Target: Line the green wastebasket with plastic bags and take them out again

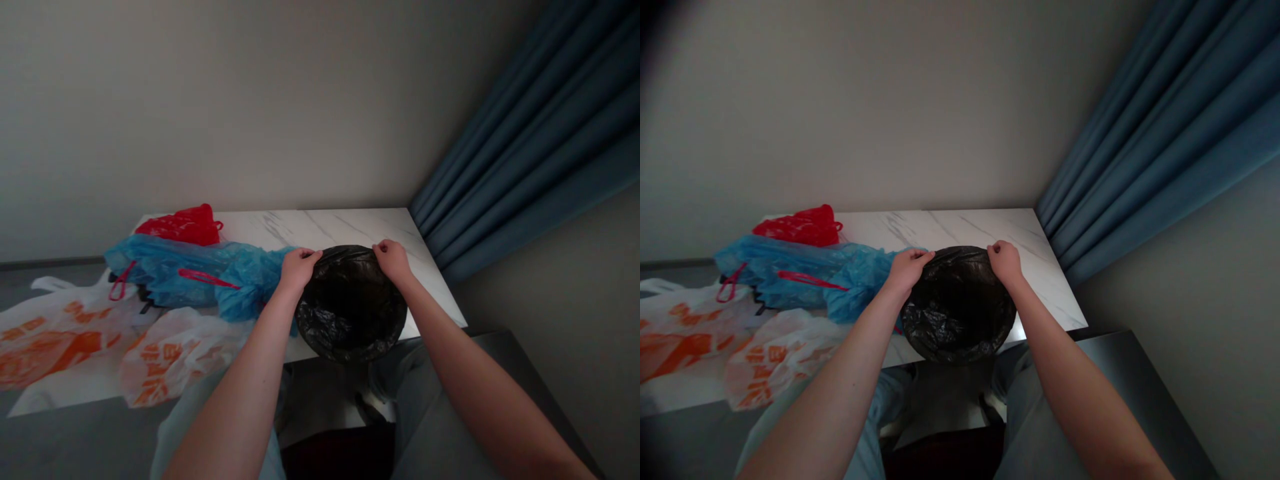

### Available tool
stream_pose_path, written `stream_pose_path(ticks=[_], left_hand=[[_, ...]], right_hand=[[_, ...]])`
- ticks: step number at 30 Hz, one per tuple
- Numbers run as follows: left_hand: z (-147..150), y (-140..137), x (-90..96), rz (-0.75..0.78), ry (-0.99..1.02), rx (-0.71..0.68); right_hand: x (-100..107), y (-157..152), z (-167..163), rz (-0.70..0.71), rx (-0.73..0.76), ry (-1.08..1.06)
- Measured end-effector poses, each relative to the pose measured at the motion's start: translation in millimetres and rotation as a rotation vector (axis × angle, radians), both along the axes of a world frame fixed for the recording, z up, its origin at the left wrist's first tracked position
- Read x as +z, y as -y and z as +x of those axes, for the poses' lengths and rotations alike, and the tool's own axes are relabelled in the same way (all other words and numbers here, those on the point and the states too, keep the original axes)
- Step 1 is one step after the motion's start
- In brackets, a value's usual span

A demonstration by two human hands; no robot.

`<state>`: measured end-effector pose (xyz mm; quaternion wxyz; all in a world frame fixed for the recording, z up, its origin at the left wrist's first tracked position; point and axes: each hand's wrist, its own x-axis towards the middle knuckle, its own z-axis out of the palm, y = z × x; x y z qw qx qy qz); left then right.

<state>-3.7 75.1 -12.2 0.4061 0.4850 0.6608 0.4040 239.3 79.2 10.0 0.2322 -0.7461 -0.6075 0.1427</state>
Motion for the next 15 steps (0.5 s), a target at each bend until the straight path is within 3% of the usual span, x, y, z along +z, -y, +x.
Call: stream_pose_path(ticks=[15], left_hand=[[-0.2,-0.8,-3.3,0.007,0.025,0.011]], right_hand=[[-0.2,0.7,-0.7,0.033,0.009,0.005]])
